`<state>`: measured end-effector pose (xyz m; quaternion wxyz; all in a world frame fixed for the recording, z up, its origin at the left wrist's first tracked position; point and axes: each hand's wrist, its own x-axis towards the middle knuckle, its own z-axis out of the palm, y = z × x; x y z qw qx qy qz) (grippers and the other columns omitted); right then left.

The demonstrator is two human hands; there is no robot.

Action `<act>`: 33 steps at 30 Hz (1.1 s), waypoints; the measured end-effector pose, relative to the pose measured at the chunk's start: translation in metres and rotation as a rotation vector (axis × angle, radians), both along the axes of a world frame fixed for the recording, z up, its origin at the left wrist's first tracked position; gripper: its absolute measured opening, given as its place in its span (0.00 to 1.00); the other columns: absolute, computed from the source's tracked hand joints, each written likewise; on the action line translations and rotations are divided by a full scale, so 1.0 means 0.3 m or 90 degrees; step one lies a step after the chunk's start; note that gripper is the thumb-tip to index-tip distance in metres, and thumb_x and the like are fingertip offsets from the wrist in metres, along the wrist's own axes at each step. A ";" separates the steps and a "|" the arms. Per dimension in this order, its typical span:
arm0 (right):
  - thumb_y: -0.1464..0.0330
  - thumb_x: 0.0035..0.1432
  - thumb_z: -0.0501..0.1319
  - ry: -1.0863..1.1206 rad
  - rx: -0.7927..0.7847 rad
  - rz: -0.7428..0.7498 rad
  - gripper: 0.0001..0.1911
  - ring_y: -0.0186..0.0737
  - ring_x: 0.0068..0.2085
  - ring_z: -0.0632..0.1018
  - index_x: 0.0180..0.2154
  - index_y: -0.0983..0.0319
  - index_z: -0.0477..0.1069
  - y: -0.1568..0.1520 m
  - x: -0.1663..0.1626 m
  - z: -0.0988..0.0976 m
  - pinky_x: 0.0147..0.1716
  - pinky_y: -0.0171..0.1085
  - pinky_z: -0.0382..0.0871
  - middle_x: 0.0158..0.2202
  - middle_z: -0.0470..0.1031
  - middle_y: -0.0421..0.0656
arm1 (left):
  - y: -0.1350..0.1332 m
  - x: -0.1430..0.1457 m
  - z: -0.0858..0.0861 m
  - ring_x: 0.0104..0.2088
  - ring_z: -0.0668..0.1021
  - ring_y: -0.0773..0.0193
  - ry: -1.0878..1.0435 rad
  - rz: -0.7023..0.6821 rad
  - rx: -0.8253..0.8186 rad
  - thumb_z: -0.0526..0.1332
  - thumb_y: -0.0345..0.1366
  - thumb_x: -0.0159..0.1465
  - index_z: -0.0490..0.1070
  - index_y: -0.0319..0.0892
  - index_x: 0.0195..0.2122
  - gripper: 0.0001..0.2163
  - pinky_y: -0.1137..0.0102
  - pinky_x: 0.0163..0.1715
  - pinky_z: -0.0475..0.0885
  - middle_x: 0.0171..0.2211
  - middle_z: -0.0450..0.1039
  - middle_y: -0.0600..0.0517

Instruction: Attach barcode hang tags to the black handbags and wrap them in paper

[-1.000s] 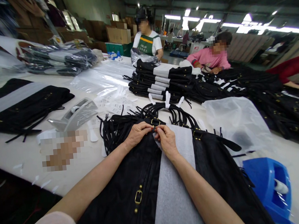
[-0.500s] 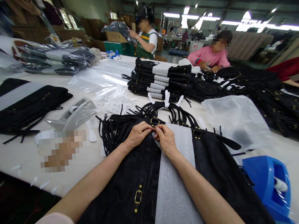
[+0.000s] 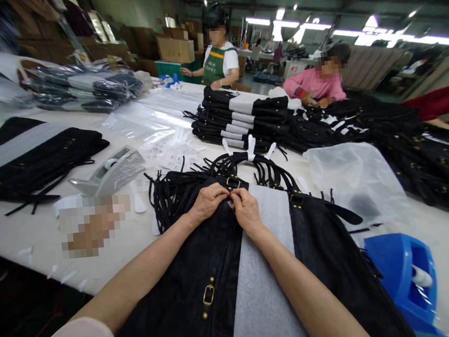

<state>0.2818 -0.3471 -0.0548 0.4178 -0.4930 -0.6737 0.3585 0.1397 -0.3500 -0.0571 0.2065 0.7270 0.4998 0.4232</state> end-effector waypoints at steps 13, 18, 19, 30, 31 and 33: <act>0.60 0.52 0.52 0.002 -0.043 0.019 0.12 0.33 0.20 0.67 0.30 0.62 0.65 0.008 0.008 0.000 0.24 0.33 0.61 0.17 0.65 0.36 | -0.005 -0.007 -0.014 0.33 0.72 0.67 0.067 -0.031 0.063 0.52 0.27 0.60 0.69 0.39 0.31 0.07 0.73 0.37 0.67 0.30 0.68 0.52; 0.60 0.50 0.53 0.036 -0.081 0.027 0.12 0.32 0.19 0.67 0.29 0.63 0.66 0.012 0.004 -0.003 0.21 0.32 0.60 0.16 0.65 0.35 | -0.002 -0.001 -0.021 0.32 0.72 0.67 0.082 -0.020 0.066 0.52 0.27 0.60 0.69 0.38 0.29 0.07 0.72 0.36 0.67 0.29 0.68 0.51; 0.60 0.50 0.53 0.034 -0.077 0.025 0.12 0.32 0.19 0.67 0.29 0.63 0.66 0.012 0.004 -0.004 0.21 0.32 0.60 0.16 0.65 0.35 | -0.002 0.000 -0.022 0.32 0.72 0.67 0.085 -0.018 0.066 0.52 0.27 0.60 0.69 0.38 0.29 0.07 0.73 0.36 0.67 0.29 0.68 0.51; 0.63 0.50 0.53 -0.009 -0.057 0.003 0.09 0.32 0.19 0.67 0.26 0.62 0.65 0.022 -0.008 -0.035 0.24 0.33 0.60 0.15 0.64 0.35 | 0.003 0.014 -0.043 0.31 0.72 0.67 0.111 0.012 0.042 0.54 0.26 0.59 0.70 0.38 0.28 0.06 0.73 0.35 0.67 0.27 0.68 0.52; 0.63 0.51 0.53 -0.021 -0.049 0.003 0.09 0.33 0.20 0.67 0.27 0.62 0.65 0.022 -0.009 -0.033 0.25 0.33 0.61 0.15 0.64 0.35 | 0.002 0.014 -0.043 0.31 0.72 0.67 0.105 0.013 0.037 0.54 0.26 0.59 0.69 0.38 0.28 0.06 0.73 0.35 0.67 0.27 0.68 0.52; 0.64 0.53 0.51 -0.046 -0.043 0.022 0.09 0.33 0.20 0.68 0.29 0.62 0.65 0.022 -0.004 -0.019 0.26 0.34 0.62 0.16 0.64 0.35 | -0.002 0.010 -0.037 0.31 0.72 0.68 0.084 0.013 0.030 0.54 0.27 0.59 0.70 0.39 0.28 0.06 0.73 0.35 0.66 0.28 0.68 0.52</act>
